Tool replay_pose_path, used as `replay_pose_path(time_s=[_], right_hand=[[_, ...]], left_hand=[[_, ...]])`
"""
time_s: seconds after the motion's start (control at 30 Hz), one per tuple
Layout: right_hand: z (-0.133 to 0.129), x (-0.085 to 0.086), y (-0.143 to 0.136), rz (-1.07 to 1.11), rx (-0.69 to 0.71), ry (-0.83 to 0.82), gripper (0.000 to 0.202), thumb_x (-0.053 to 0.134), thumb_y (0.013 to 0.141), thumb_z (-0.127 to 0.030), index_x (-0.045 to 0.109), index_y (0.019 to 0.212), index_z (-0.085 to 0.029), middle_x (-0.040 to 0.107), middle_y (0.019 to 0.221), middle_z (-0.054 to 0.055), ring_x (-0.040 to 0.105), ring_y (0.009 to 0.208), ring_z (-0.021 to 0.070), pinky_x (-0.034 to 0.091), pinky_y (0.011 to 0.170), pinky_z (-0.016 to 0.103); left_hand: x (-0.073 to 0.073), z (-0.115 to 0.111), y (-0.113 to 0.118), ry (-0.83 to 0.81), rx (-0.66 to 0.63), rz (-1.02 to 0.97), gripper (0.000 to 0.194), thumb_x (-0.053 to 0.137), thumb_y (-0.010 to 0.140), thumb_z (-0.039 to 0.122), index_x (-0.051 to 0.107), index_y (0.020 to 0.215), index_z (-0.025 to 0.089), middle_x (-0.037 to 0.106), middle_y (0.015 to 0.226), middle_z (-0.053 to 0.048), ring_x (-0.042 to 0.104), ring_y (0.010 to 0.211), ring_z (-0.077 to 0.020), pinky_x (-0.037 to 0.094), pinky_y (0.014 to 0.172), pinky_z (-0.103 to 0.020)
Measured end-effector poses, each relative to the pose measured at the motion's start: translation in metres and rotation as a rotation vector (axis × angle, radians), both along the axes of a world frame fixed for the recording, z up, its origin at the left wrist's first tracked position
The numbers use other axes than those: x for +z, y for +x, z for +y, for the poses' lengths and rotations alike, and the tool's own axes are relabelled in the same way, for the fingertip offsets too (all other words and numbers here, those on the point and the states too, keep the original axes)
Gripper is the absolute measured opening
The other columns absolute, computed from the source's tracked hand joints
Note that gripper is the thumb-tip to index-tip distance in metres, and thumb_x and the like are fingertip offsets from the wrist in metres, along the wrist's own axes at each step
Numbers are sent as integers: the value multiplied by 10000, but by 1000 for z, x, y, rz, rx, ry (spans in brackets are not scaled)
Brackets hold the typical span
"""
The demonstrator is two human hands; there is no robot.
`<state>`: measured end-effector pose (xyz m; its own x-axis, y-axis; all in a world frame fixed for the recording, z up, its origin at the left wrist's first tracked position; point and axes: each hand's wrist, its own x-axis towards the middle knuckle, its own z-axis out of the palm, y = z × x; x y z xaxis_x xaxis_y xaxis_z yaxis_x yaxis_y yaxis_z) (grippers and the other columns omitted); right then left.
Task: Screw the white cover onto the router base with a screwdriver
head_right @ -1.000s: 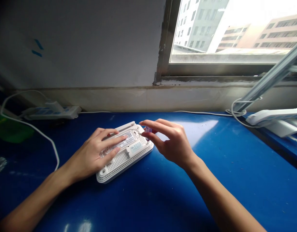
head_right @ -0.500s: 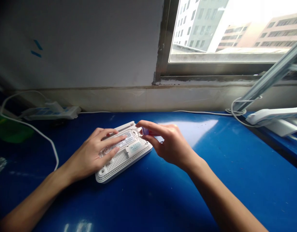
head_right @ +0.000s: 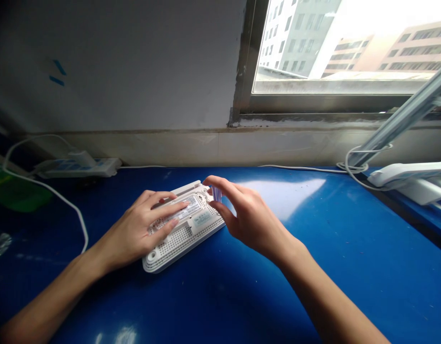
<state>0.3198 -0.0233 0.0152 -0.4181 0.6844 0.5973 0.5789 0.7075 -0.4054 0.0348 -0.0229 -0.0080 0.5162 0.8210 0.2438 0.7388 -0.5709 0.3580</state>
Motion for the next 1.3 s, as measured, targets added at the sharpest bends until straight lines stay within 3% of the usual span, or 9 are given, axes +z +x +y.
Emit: replay_pose_path(time_s=[0.07, 0.17, 0.27, 0.5, 0.97, 1.13, 1.3], right_hand=[[2, 1, 3, 19, 82, -85, 392, 661, 999, -121, 590, 1361, -251, 803, 1181, 73, 793, 992, 217, 635, 825, 312], [1, 3, 5, 33, 91, -153, 352, 676, 976, -94, 634, 1287, -254, 817, 1045, 28, 800, 879, 184, 630, 781, 275], [-2, 3, 2, 56, 45, -153, 325, 710, 941, -74, 680, 1211, -251, 819, 958, 2, 798, 789, 167, 625, 733, 249], [-8, 1, -11, 115, -104, -155, 324, 727, 919, -96, 698, 1205, -244, 837, 944, 26, 825, 789, 228, 671, 751, 302], [-19, -6, -30, 95, -332, 24, 306, 682, 922, -105, 696, 1213, -201, 823, 884, 80, 795, 669, 252, 654, 630, 332], [-15, -9, -28, 72, -299, 30, 293, 654, 965, -155, 660, 1254, -204, 804, 904, 80, 785, 711, 251, 645, 663, 359], [-7, -13, -17, 81, -141, -169, 533, 661, 925, -98, 529, 1418, -252, 773, 866, 27, 768, 704, 218, 631, 669, 322]], left_hand=[[0, 0, 0, -5, 2, -1, 416, 569, 1061, 409, 661, 1465, 371, 620, 1442, -64, 524, 1259, -307, 489, 1099, -525], [1, 0, 1, -11, 2, 4, 419, 567, 1061, 411, 657, 1469, 376, 614, 1448, -62, 521, 1256, -308, 486, 1101, -534], [1, -1, 0, -14, 3, 12, 418, 561, 1064, 407, 658, 1469, 373, 611, 1450, -65, 521, 1251, -306, 481, 1102, -542], [-1, 0, 0, -3, 6, -1, 410, 574, 1058, 422, 669, 1455, 379, 619, 1446, -61, 527, 1263, -309, 498, 1097, -530], [0, 0, 0, 9, 0, 1, 408, 569, 1058, 403, 676, 1449, 366, 629, 1430, -67, 536, 1250, -311, 495, 1095, -538], [0, 0, 0, 14, -4, 7, 411, 565, 1063, 400, 668, 1459, 360, 627, 1432, -68, 534, 1244, -304, 492, 1088, -527], [0, 1, 0, -3, -7, 15, 422, 548, 1071, 406, 650, 1478, 360, 612, 1446, -65, 525, 1254, -294, 482, 1095, -518]])
